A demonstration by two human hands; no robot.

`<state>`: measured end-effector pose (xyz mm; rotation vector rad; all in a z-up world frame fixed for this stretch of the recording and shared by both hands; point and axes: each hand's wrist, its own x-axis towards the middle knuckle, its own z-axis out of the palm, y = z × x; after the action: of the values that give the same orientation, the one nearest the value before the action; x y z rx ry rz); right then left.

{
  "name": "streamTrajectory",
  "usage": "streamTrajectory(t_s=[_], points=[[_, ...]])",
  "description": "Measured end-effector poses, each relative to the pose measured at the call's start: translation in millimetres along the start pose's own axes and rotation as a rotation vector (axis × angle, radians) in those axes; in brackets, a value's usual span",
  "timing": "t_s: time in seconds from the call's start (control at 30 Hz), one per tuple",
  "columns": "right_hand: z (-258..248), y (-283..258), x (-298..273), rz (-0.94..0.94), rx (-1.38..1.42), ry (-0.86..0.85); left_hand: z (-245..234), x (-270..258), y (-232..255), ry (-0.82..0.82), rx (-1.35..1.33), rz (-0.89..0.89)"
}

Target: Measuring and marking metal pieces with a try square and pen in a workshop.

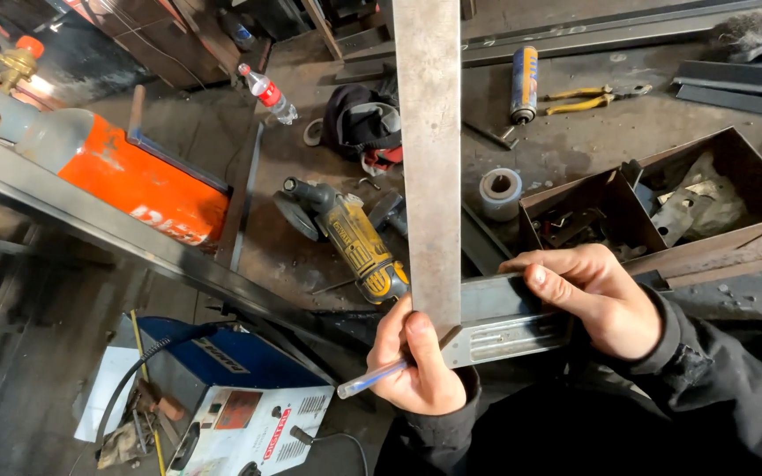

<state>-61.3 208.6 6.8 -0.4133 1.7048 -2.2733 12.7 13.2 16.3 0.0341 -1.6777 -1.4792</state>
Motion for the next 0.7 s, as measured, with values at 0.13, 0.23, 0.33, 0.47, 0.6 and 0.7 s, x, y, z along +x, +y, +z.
streamTrajectory(t_s=[0.13, 0.23, 0.33, 0.47, 0.6, 0.7], points=[[1, -3, 1, -0.029, -0.018, -0.036, 2, 1, -2, 0.014, -0.022, -0.030], [7, -4, -1, -0.065, -0.015, -0.024, 7, 2, -4, 0.062, -0.077, -0.075], [15, -9, -3, -0.105, -0.022, -0.023, 10, -3, -12, 0.110, -0.207, -0.146], [17, -3, -5, -0.119, 0.013, -0.035, 11, -5, -9, 0.079, -0.439, -0.275], [16, -7, -3, -0.124, -0.007, -0.074, 17, -14, -8, 0.008, -0.465, -0.308], [11, -2, -1, -0.127, 0.006, -0.071, 21, -28, -20, 0.222, -0.530, -0.460]])
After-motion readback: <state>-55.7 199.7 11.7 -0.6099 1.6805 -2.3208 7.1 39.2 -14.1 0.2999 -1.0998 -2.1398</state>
